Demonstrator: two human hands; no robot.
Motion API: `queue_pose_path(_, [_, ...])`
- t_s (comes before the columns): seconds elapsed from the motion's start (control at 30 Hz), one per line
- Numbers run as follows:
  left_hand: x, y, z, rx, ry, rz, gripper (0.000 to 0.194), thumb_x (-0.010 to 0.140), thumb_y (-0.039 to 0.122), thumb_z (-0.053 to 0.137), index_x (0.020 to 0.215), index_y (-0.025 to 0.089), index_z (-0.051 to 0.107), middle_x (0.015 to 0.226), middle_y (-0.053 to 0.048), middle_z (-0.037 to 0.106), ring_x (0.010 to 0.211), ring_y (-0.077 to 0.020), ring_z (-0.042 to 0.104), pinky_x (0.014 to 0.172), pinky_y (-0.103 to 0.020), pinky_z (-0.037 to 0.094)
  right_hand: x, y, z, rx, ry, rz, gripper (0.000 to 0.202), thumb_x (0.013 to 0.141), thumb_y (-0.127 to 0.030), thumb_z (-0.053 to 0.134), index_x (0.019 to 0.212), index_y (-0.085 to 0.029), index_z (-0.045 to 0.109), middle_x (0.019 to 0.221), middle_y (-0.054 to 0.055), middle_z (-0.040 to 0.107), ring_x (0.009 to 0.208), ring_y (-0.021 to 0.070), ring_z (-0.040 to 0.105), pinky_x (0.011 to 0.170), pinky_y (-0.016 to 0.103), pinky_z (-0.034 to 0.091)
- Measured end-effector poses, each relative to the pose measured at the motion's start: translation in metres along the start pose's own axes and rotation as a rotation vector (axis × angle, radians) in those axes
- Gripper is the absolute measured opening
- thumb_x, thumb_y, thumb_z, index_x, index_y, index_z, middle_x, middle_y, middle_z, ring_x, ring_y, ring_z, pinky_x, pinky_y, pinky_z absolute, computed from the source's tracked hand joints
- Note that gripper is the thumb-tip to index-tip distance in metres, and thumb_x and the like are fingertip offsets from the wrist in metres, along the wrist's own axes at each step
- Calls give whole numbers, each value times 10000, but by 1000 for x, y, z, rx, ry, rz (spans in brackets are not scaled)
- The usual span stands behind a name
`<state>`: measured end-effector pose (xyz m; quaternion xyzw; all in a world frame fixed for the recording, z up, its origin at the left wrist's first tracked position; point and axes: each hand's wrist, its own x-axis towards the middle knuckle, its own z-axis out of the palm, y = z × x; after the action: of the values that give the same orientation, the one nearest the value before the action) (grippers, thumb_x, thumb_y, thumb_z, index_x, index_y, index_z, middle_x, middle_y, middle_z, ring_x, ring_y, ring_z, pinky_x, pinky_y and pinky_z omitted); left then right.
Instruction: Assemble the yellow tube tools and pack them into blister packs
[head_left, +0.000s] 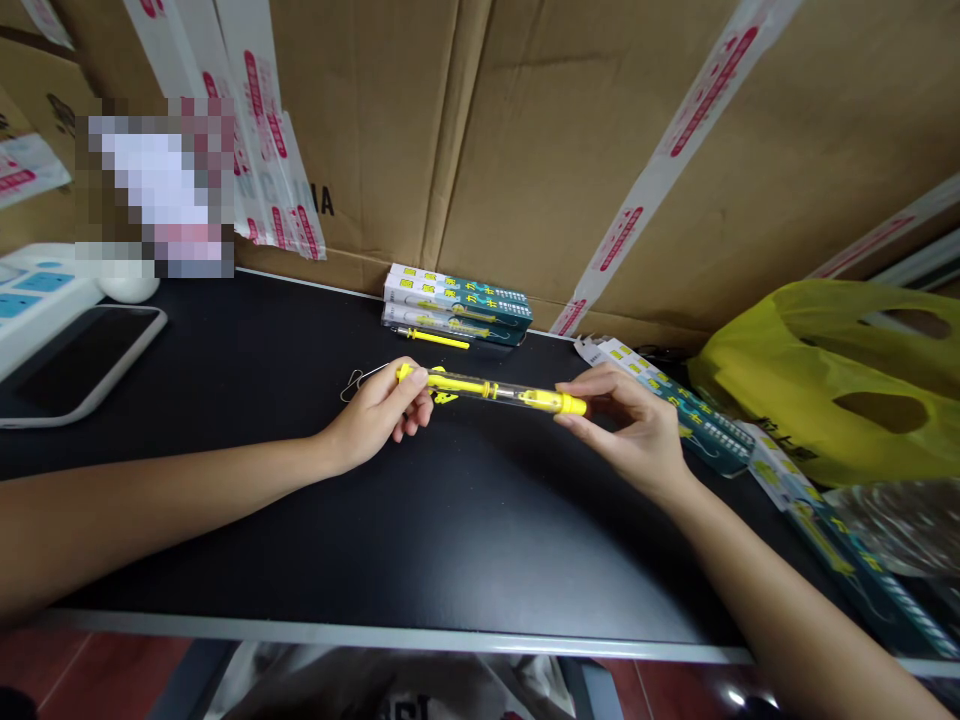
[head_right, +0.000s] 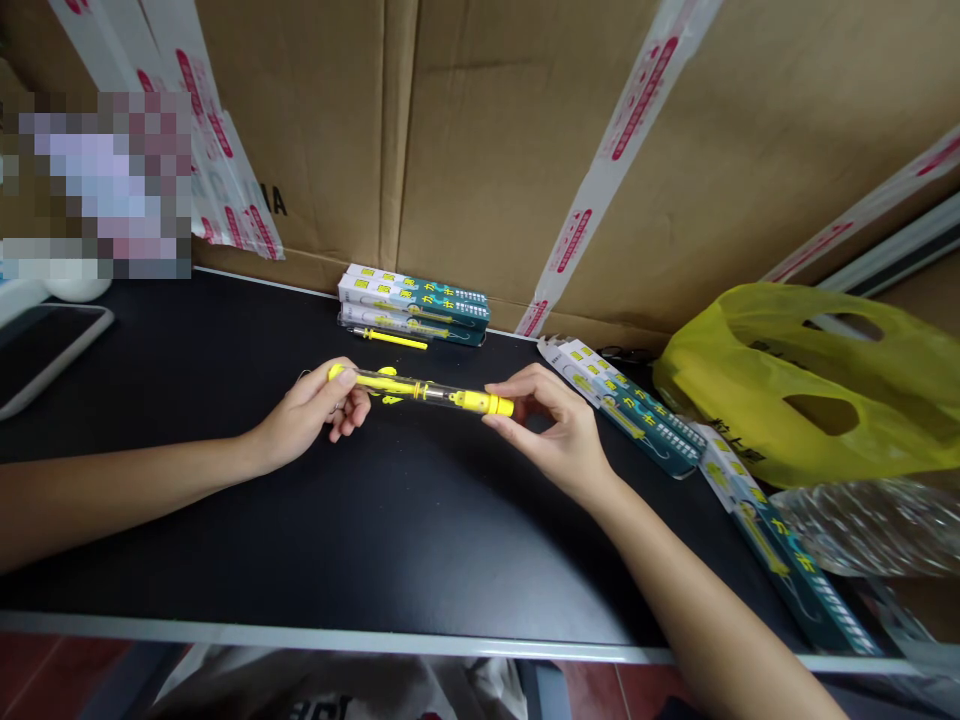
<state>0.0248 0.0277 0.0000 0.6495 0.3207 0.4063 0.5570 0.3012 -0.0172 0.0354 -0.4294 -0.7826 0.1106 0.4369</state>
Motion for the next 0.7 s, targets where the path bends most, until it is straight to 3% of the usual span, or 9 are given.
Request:
queue_pose_path(0.47, [0,-1,1,14,-3,5,287,943,435,379,797,189,403,629,43,536,502,-62,497,404,-151,377,-4,1,2,8,14,53,214,779,-271,703,979,-227,640,826,29,665,643,137,609,526,242,498])
queue_pose_path(0.7, [1,-1,0,13,-6,8,284,943,435,380,801,190,400,628,43,536,501,-63,497,403,-152,376,-4,-1,1,8,4,77,219,776,-259,703,986,-225,648,685,-10,599,554,109,520,479,226,424])
